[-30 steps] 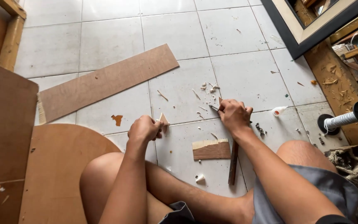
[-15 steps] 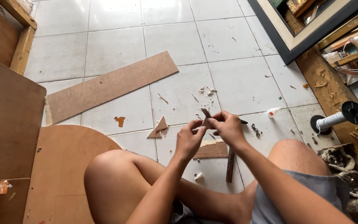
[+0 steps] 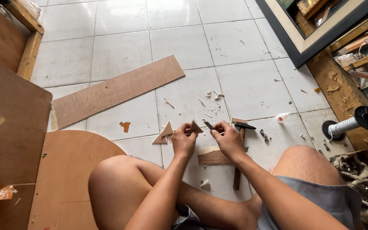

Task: The person is using a small utility blade to shave and trim the edges of small wooden veneer pieces while sitting on the floor.

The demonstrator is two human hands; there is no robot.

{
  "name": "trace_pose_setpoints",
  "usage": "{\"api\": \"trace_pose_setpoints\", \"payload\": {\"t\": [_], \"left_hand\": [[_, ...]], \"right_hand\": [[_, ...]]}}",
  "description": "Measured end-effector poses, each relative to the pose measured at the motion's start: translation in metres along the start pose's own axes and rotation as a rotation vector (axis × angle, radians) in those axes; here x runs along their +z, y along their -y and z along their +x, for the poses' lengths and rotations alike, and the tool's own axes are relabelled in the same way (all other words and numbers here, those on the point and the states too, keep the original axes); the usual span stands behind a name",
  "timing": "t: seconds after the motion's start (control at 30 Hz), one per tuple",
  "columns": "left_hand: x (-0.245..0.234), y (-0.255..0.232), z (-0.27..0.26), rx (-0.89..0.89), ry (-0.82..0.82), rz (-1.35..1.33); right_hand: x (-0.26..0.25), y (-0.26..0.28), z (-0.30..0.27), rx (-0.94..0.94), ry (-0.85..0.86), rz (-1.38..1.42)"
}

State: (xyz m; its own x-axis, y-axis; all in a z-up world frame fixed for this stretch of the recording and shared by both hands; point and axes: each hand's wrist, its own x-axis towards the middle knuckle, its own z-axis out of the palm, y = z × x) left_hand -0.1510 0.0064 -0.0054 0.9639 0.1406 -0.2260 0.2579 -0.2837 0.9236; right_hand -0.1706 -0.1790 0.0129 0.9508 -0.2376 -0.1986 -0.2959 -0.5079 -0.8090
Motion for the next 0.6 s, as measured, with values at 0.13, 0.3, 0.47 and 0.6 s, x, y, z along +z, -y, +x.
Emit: {"api": "trace_pose_setpoints", "payload": {"t": [0.13, 0.3, 0.47, 0.6], "left_hand": [[-0.004, -0.015, -0.014, 0.001, 0.009, 0.117], [-0.001, -0.015, -0.012, 0.090, 0.030, 0.282], [0.001, -0.003, -0.007, 0.132, 0.025, 0.306], [0.008, 0.000, -0.006, 0.217, 0.040, 0.367]], "right_hand": [[0.002, 0.002, -0.002, -0.132, -0.007, -0.144], [-0.002, 0.017, -0.016, -0.377, -0.031, -0.348], [0.016, 0.000, -0.005, -0.401, -0.037, -0.411], [0.017, -0.005, -0.005, -0.430, -0.032, -0.438]]}}
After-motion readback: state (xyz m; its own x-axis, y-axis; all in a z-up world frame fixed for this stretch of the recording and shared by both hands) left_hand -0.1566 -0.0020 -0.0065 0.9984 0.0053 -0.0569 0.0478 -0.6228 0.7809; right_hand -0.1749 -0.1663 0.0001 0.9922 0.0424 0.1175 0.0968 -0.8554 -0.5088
